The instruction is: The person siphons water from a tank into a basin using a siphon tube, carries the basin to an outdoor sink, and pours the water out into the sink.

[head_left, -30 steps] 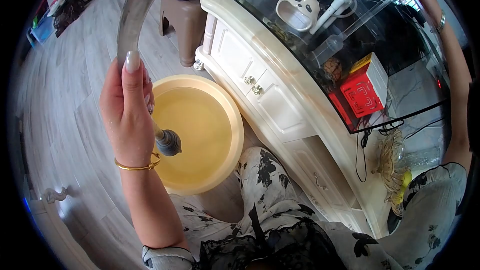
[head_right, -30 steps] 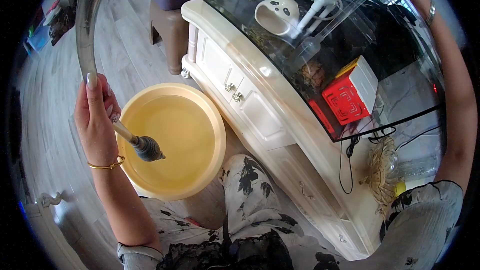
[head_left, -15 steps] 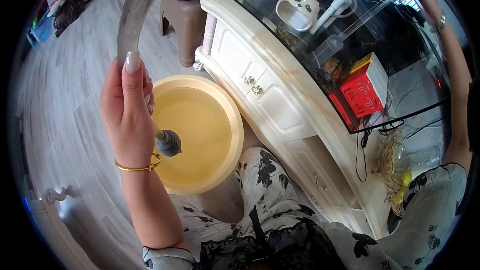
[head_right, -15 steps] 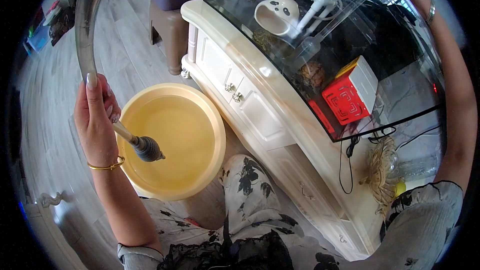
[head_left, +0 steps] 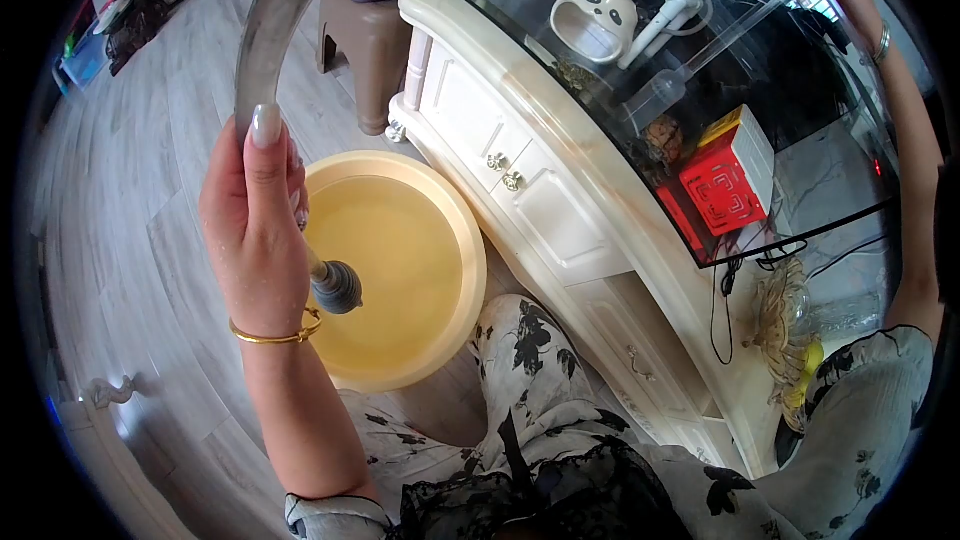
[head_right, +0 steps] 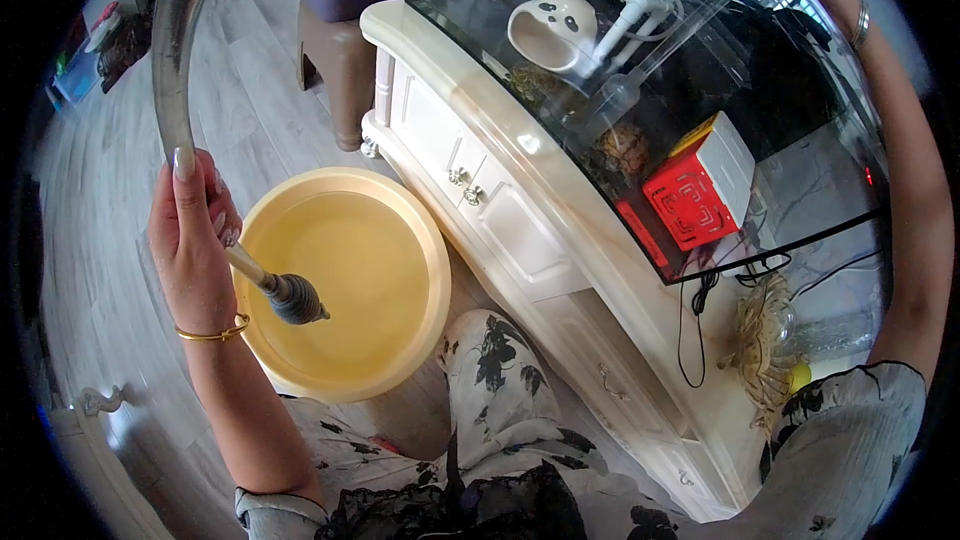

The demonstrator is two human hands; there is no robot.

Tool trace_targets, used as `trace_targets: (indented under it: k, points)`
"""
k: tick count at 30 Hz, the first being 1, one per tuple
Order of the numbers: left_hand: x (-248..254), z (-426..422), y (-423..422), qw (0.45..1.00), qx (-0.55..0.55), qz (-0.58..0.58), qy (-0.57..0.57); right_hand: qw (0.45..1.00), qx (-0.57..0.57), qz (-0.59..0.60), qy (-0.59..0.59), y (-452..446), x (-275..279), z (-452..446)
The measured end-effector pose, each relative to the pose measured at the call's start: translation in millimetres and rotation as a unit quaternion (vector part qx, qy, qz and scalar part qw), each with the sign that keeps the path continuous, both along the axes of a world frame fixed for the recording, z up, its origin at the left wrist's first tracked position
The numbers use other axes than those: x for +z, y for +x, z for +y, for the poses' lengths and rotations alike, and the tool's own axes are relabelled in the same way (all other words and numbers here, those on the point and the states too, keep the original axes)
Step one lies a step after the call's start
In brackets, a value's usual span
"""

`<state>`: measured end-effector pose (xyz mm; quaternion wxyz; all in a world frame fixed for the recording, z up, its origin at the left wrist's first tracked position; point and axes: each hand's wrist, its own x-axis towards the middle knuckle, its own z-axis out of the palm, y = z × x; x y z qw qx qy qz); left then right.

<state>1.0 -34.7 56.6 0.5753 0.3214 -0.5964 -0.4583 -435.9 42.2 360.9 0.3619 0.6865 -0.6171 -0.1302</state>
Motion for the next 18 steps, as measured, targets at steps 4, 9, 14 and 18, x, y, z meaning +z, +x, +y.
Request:
trace_targets:
  k: [4,9,14,18]
  points:
    - [-1.3,-0.9,0.0,1.0,-0.003,0.006,0.004,0.999,-0.011,0.033,0.002,-3.3,2.1,-2.4]
    - [-1.5,-1.0,-0.2,1.0,-0.008,0.011,0.007,0.998,-0.038,0.049,0.0,10.6,-2.5,-0.3]
    - [-1.8,-1.2,0.0,1.0,-0.011,0.016,0.008,0.995,-0.071,-0.075,-0.011,-3.4,0.4,-8.8]
    - [-1.5,-1.4,-0.3,1.0,-0.003,0.01,0.007,0.993,0.015,0.12,0.0,-16.1,4.8,-8.2]
